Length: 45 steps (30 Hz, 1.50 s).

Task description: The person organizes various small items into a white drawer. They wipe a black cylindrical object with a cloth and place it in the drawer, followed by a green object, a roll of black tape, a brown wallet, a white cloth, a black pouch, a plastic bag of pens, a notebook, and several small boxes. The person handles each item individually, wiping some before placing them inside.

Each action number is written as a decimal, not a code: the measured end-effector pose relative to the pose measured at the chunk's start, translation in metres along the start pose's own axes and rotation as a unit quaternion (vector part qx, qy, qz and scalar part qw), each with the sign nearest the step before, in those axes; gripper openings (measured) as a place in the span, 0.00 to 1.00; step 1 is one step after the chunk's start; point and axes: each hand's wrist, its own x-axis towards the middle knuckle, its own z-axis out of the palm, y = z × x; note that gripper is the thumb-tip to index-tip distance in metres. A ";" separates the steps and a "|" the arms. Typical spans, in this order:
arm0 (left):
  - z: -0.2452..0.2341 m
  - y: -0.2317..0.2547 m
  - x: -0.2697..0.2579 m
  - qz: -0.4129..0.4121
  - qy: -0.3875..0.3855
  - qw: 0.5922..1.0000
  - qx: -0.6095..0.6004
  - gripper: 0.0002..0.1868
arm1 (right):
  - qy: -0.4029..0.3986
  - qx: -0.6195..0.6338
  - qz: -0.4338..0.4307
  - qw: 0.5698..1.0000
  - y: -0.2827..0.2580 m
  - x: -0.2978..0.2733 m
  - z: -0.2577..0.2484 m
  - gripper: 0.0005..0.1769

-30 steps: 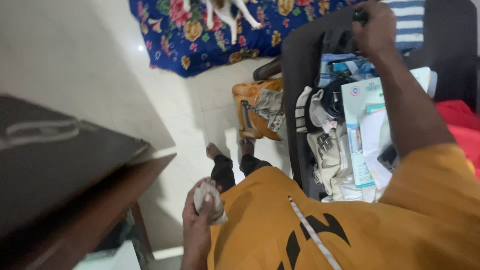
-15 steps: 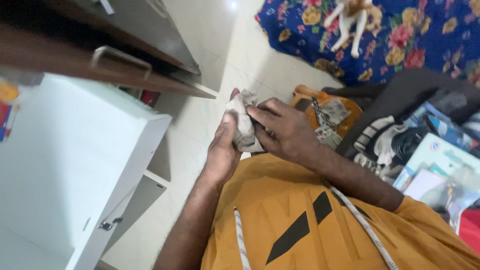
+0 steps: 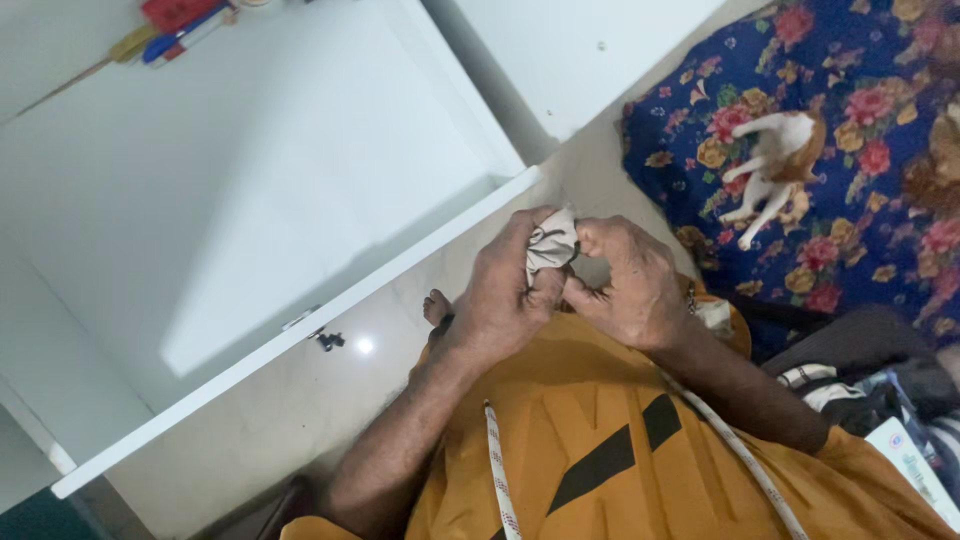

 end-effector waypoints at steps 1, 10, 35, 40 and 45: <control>-0.010 -0.003 -0.003 0.037 0.030 0.998 0.043 0.21 | -0.004 -0.005 -0.014 1.000 -0.008 0.009 0.007 0.32; -0.078 -0.028 -0.016 -0.128 0.138 0.972 -0.141 0.09 | -0.013 0.046 -0.028 0.998 -0.079 0.069 0.060 0.28; -0.030 -0.018 -0.045 -0.146 0.313 0.929 -0.131 0.23 | -0.079 0.076 -0.254 0.961 -0.039 0.089 0.047 0.25; -0.050 -0.033 -0.046 -0.183 0.259 0.895 -0.315 0.33 | -0.100 0.125 -0.223 0.962 -0.042 0.102 0.050 0.20; -0.072 -0.030 -0.043 -0.294 0.232 0.843 -0.385 0.36 | -0.081 0.436 -0.070 0.894 -0.040 0.109 0.060 0.16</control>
